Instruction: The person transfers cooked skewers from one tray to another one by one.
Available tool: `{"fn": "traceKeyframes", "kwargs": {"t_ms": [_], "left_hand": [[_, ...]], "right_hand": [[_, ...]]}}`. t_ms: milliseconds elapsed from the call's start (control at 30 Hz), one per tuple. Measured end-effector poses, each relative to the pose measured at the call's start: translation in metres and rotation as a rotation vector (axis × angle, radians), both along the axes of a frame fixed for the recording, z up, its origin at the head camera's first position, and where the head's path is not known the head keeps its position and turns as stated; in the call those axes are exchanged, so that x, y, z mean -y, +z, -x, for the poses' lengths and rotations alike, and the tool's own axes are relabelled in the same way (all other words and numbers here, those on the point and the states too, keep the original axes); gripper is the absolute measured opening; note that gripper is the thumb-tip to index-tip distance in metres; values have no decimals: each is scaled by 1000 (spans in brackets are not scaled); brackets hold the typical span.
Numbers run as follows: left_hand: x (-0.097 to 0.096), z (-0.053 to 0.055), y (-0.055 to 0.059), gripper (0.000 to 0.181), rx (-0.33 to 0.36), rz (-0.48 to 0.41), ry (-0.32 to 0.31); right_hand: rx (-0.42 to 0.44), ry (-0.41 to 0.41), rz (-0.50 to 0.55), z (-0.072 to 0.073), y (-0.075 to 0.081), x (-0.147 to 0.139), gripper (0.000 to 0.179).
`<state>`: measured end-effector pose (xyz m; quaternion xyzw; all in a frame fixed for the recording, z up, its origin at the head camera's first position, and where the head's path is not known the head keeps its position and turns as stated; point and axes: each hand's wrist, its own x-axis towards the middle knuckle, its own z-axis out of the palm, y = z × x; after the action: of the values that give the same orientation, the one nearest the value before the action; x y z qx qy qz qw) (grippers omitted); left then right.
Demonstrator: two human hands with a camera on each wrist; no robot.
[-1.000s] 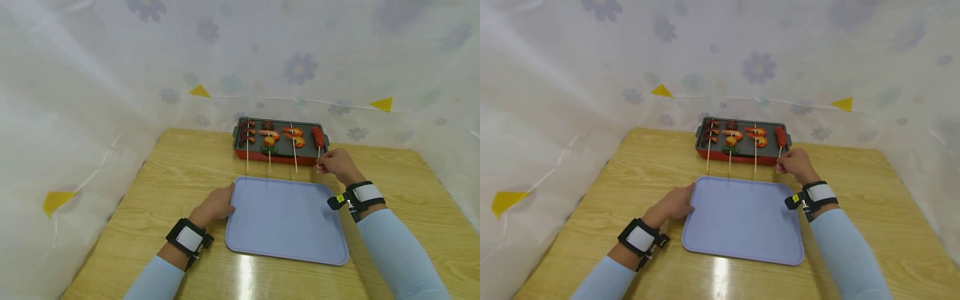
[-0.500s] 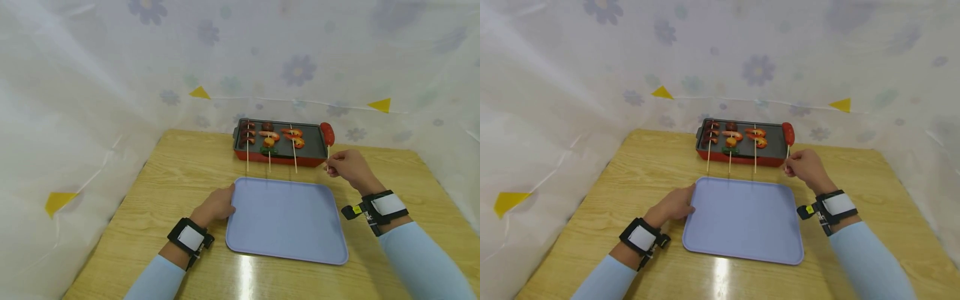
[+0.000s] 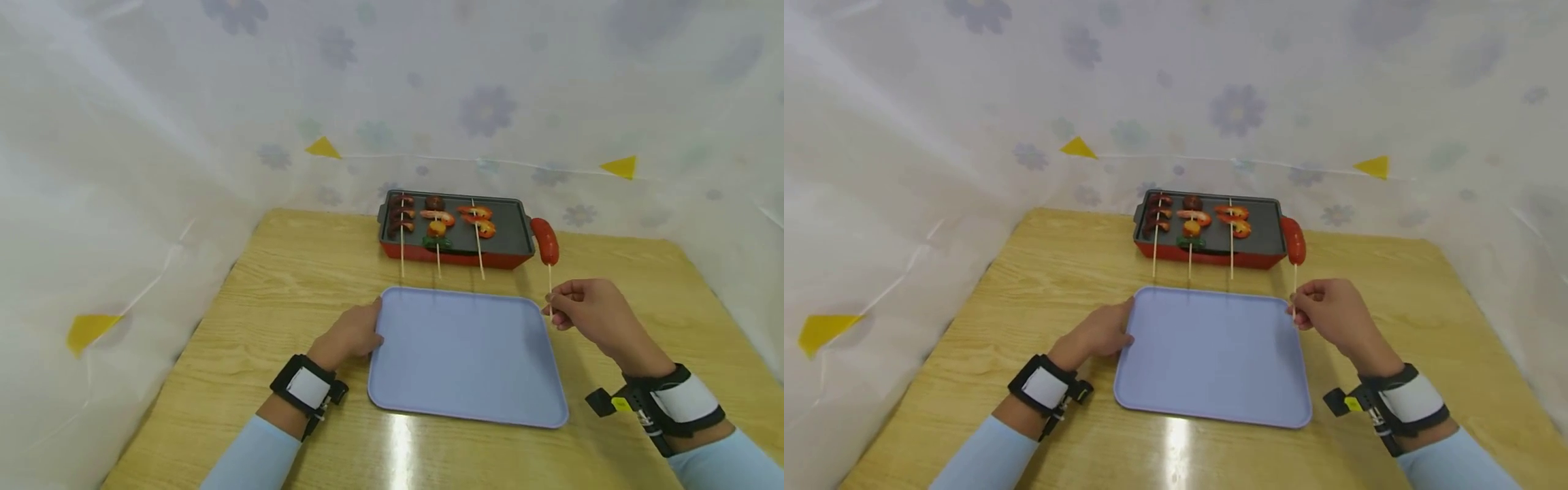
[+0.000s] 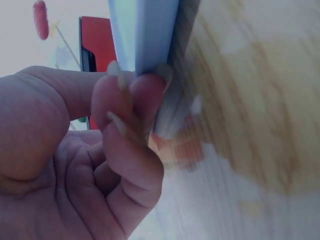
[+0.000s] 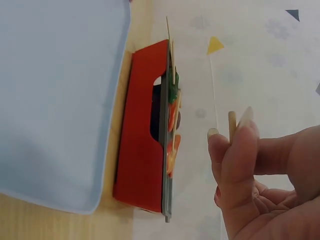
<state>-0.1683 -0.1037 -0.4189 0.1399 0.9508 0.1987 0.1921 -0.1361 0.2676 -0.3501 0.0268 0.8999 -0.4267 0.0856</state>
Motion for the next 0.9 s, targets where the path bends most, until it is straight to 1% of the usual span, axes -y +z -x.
{"fn": "traceKeyframes", "kwargs": {"t_ms": [167, 333, 433, 567, 700, 833, 900], "left_hand": [[2, -1, 2, 79, 2, -14, -2], [2, -1, 1, 79, 8, -31, 3], [1, -1, -1, 79, -14, -28, -14], [0, -3, -2, 79, -24, -35, -36], [1, -5, -1, 79, -15, -64, -28], [2, -5, 1, 79, -25, -79, -24], [3, -4, 2, 80, -28, -78, -25]], "right_hand": [[18, 13, -10, -22, -5, 2, 38], [8, 12, -29, -41, -19, 4, 31], [43, -11, -30, -54, -28, 6, 28], [103, -39, -19, -71, -42, 8, 25], [141, -59, -35, -85, -52, 9, 23], [153, -65, -63, -96, -59, 8, 20], [154, -72, -60, -100, -62, 8, 19]]}}
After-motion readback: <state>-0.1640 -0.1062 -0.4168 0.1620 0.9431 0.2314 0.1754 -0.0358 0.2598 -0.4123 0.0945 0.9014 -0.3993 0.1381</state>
